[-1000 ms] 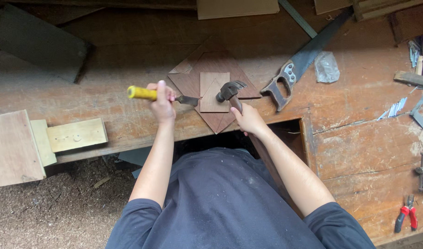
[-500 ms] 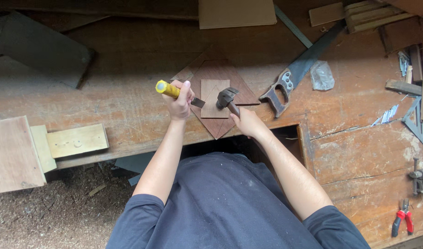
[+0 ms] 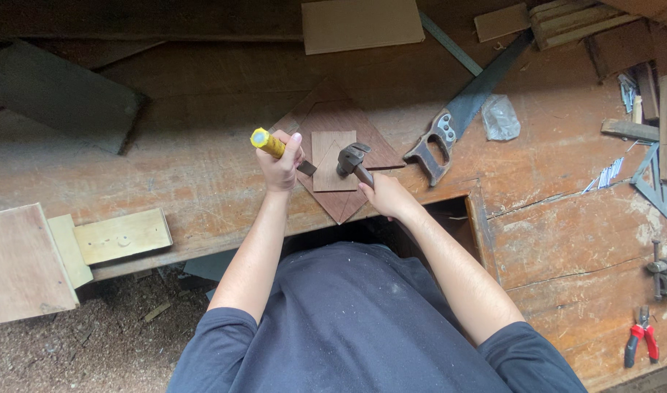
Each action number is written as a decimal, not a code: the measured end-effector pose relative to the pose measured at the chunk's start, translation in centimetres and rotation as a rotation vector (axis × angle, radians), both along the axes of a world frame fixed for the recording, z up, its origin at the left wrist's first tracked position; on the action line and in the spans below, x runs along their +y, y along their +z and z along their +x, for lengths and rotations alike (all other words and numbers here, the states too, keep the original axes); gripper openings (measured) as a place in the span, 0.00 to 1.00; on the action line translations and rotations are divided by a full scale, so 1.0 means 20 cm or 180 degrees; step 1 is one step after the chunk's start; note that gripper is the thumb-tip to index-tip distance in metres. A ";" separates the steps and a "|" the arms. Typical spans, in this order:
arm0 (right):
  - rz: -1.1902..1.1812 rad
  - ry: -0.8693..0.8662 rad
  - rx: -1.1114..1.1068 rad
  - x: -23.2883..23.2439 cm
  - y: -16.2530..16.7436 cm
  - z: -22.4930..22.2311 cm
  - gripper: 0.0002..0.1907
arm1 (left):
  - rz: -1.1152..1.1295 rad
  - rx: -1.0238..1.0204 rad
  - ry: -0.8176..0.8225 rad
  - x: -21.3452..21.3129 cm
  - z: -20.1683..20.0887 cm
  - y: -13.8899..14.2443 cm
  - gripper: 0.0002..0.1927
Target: The person holds a chisel against a small piece of wood on the workbench and strikes it with a hammer, repeatedly repositioning the chisel to carve the wood piece. They continue chiseling and hammering across the workbench throughout the episode.
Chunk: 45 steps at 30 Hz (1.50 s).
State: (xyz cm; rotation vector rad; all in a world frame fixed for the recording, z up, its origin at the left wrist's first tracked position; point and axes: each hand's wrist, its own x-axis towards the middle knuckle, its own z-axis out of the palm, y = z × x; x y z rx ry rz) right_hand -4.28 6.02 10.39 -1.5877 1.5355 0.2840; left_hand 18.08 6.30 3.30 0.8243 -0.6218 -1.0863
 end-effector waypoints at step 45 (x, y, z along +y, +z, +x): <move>-0.1003 -0.0864 -0.2454 -0.01 0.83 -0.03 0.13 | -0.0138 -0.2074 0.0712 -0.04 -0.10 0.02 0.11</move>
